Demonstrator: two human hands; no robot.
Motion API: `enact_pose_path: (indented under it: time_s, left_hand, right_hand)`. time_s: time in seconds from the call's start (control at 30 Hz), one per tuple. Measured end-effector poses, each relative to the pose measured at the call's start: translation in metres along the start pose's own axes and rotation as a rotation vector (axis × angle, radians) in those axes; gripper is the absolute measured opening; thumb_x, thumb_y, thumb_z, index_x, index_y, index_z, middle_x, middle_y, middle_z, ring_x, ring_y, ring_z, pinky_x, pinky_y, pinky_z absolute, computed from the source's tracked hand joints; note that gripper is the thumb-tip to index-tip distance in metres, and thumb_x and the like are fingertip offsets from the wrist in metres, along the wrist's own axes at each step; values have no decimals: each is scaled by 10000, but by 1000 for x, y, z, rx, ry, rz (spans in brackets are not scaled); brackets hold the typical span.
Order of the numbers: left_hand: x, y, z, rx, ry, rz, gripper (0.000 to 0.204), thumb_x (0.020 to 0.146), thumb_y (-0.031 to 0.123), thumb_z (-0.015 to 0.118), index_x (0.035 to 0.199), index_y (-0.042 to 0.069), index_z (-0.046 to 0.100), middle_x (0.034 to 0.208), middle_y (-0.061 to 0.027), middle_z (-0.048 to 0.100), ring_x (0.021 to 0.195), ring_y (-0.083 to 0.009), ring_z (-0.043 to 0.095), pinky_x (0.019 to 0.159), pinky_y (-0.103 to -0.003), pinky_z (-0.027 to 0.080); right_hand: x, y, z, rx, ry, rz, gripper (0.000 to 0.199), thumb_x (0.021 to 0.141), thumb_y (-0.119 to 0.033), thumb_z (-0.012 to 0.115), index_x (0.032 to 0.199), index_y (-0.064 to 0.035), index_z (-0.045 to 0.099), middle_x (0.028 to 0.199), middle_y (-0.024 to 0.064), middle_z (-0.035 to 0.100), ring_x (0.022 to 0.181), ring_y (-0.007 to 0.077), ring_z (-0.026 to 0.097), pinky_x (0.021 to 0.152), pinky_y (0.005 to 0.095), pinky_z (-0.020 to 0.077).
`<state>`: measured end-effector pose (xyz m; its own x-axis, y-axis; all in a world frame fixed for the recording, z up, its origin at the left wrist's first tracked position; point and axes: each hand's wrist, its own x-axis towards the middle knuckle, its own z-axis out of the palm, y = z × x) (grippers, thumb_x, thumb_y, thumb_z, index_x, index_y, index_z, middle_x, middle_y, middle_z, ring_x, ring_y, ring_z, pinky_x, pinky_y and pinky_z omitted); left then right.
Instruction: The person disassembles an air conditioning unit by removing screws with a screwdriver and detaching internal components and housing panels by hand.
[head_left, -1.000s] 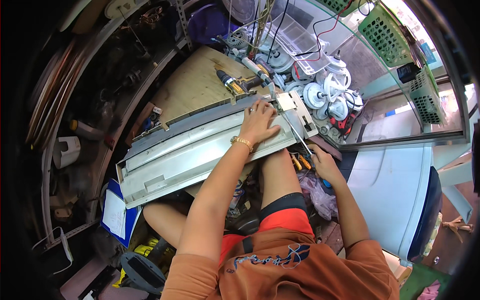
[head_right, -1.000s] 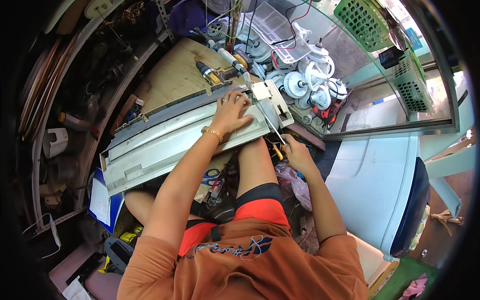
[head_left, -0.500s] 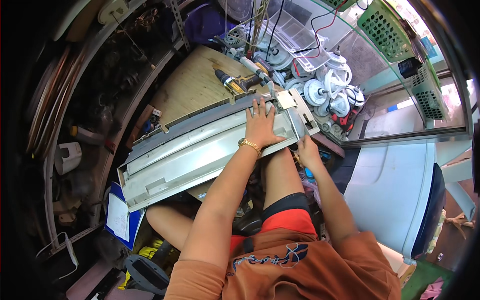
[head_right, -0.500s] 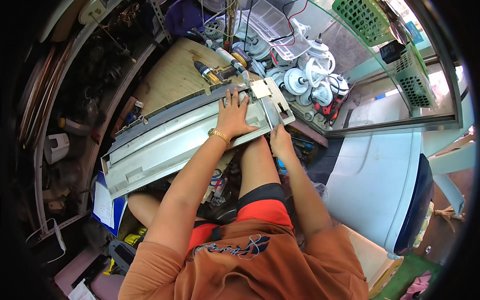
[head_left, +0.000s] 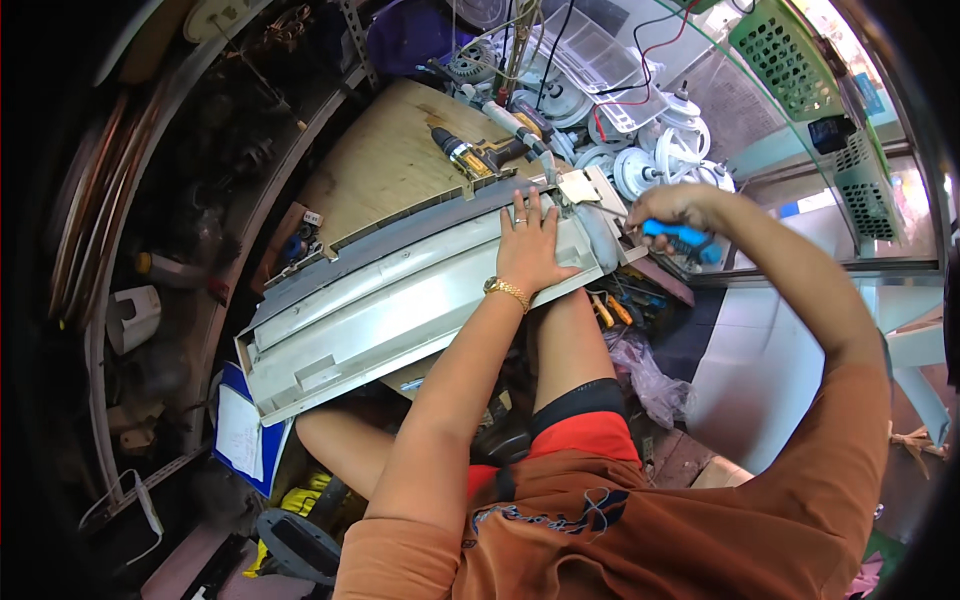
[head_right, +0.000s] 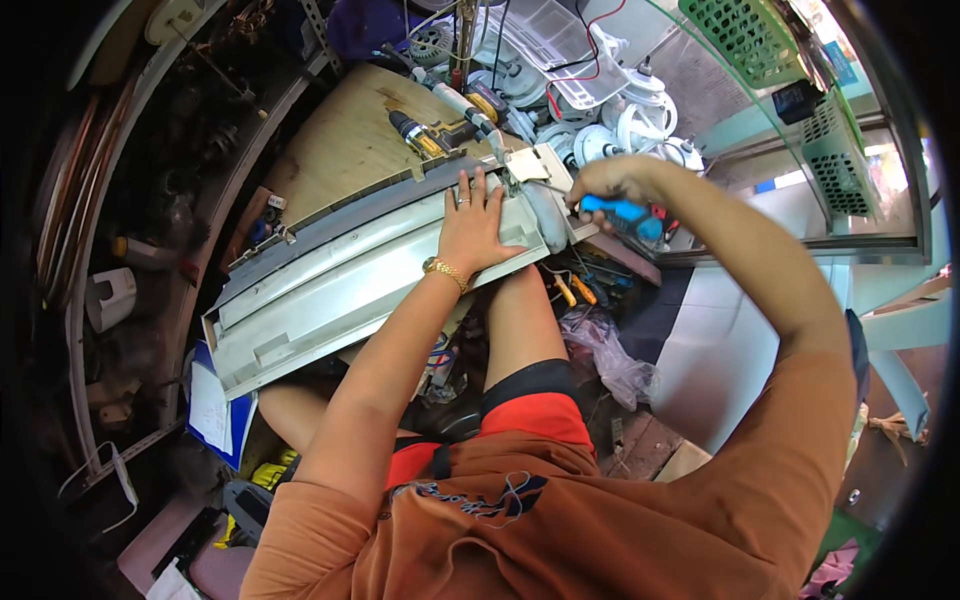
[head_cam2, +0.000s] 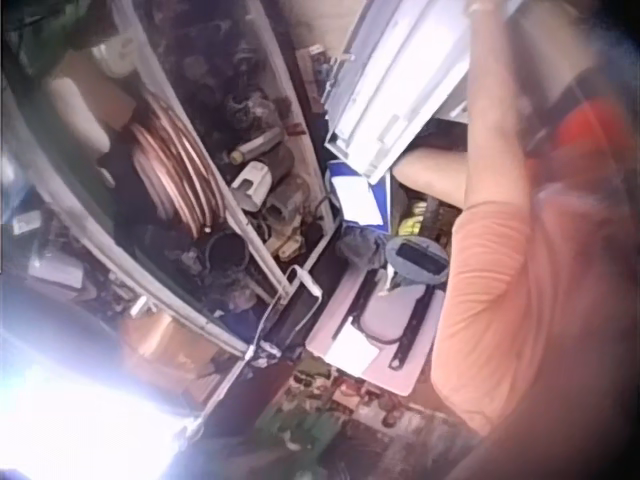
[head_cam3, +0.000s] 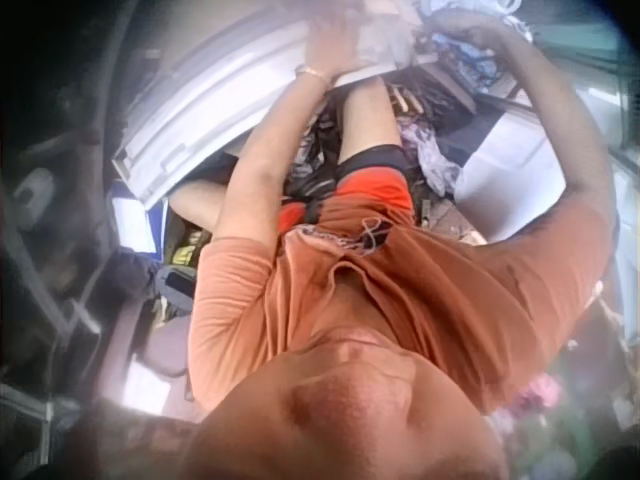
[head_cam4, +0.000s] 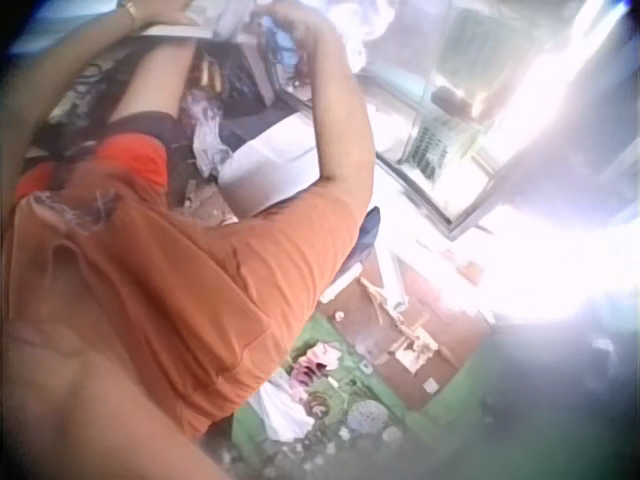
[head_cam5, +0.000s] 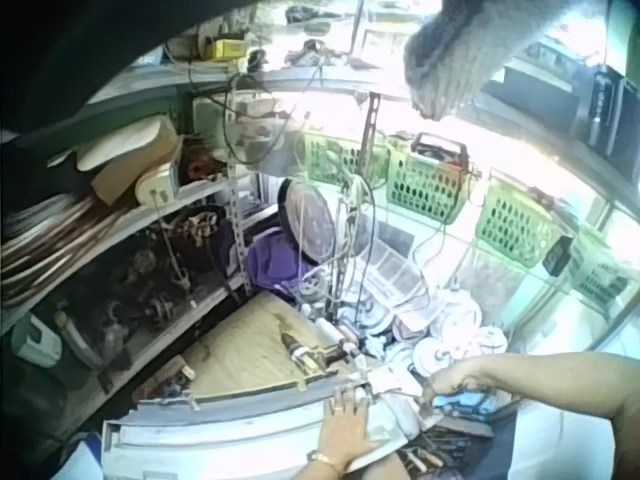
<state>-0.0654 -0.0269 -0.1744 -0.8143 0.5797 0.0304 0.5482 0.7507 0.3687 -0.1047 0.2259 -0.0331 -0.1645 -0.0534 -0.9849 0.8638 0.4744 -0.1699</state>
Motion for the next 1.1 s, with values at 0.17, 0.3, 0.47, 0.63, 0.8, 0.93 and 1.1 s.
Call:
enact_pose_path:
  time_s: [0.17,0.3,0.47,0.63,0.8,0.93,1.1]
  left_hand:
    - [-1,13,3,4,0,39,1123,678,783,696,1501,54,464,1650,-281,202,1525,-492,162,1185,-626,201]
    - [0,2,2,-13,38,-12,1089,688,757,710,1487,55,477,1654,-263,211,1536,-467,148,1181,-620,206]
    - [5,-2,-1,-58,38,-35,968,736,689,724,1450,72,506,1657,-227,231,1534,-444,171,1181,-623,204]
    - [3,9,4,-78,40,-30,878,782,622,719,1431,66,516,1645,-233,259,1532,-432,190,1185,-632,190]
    - [-23,8,-7,-138,-35,-76,809,841,574,679,1463,89,499,1646,-149,307,1527,-416,217,1175,-676,154]
    - [-38,-15,-12,-13,8,-22,725,868,578,642,1467,192,513,1628,-120,339,1518,-357,263,1150,-716,139]
    - [-37,-3,-14,-15,67,-26,644,854,527,676,1368,150,579,1520,-114,456,1433,-350,358,1131,-676,224]
  right_hand:
    - [-39,-80,-56,-305,56,13,272,984,-272,596,1089,-26,645,822,117,667,506,164,586,469,378,539]
    - [-79,-144,-12,-703,298,-236,338,996,-305,619,1174,-19,591,700,77,593,490,147,569,409,351,516]
    - [-91,-71,19,-692,420,-492,449,943,-384,694,1180,-16,592,727,78,613,520,174,594,451,351,512]
    - [33,8,32,-762,1154,-740,768,746,-556,806,1274,-32,617,1167,205,675,1065,350,671,876,455,550]
    - [83,6,34,-657,1203,-647,560,739,-443,797,1142,-65,702,1009,196,727,925,371,710,801,477,567]
    - [104,13,14,-507,1188,-771,319,761,-315,762,886,-22,756,760,200,719,708,346,726,684,454,579]
    - [113,28,-19,-131,868,-788,267,795,-201,757,893,45,727,605,112,642,439,185,624,441,344,514]
